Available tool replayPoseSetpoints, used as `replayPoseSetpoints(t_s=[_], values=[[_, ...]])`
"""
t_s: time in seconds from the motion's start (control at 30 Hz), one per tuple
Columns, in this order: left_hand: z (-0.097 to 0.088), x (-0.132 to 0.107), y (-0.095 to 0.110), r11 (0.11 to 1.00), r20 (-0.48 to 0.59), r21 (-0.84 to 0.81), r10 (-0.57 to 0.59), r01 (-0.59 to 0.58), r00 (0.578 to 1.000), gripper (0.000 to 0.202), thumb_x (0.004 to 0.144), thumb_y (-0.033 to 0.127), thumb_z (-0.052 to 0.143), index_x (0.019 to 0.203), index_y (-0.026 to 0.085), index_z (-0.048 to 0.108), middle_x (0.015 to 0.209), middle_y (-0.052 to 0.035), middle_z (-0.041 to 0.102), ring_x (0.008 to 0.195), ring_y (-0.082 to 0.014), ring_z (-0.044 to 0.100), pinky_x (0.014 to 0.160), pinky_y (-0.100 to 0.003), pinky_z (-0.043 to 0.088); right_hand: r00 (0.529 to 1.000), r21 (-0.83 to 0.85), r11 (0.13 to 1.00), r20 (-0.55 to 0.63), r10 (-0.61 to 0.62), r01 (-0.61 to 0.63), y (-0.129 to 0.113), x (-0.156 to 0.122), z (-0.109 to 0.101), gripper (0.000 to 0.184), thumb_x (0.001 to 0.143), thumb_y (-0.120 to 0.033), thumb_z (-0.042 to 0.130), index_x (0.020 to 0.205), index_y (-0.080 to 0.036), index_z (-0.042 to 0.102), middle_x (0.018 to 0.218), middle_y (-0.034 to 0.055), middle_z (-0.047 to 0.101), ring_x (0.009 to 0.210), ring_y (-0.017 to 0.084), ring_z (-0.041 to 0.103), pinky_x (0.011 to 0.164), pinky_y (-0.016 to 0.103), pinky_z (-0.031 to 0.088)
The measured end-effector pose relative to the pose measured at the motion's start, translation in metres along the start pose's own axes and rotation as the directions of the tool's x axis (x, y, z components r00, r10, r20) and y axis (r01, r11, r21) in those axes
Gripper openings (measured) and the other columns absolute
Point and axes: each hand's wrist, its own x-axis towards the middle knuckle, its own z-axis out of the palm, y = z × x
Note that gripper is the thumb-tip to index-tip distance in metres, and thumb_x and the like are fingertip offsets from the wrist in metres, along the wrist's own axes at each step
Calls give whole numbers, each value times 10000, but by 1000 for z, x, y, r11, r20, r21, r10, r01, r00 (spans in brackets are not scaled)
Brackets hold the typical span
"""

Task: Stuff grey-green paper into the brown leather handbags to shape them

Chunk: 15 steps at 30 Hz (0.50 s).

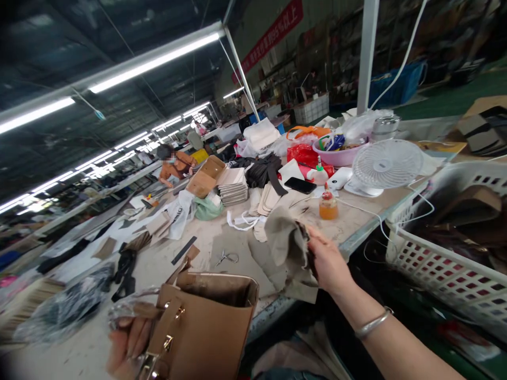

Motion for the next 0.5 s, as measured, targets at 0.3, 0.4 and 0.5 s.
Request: replayPoseSetpoints(t_s=[0.3, 0.4, 0.5], values=[[22, -4, -13, 993, 131, -117, 33, -18, 991, 162, 778, 256, 698, 793, 161, 569, 484, 117, 376, 326, -19, 21, 315, -108, 298, 689, -259, 875, 716, -109, 408, -16, -23, 79, 319, 945, -306, 434, 1206, -248, 610, 1239, 57, 592, 1167, 179, 509, 1003, 322, 379], [20, -6, -19, 982, 160, -181, -30, 60, 987, 131, 823, 257, 651, 829, 173, 550, 492, 115, 375, 323, -18, 94, 364, -96, 344, 561, -283, 824, 827, -50, 490, -16, -19, 92, 281, 921, -202, 432, 1099, -186, 649, 1113, 65, 632, 1017, 154, 571, 898, 270, 427], [17, -7, -23, 945, 131, -286, -128, 161, 983, 134, 843, 259, 624, 876, 180, 520, 486, 104, 384, 369, -28, 317, 481, -112, 436, 555, -447, 708, 827, 92, 548, -7, -16, 91, 221, 839, -105, 452, 827, -135, 671, 812, 28, 647, 749, 126, 575, 720, 230, 441]])
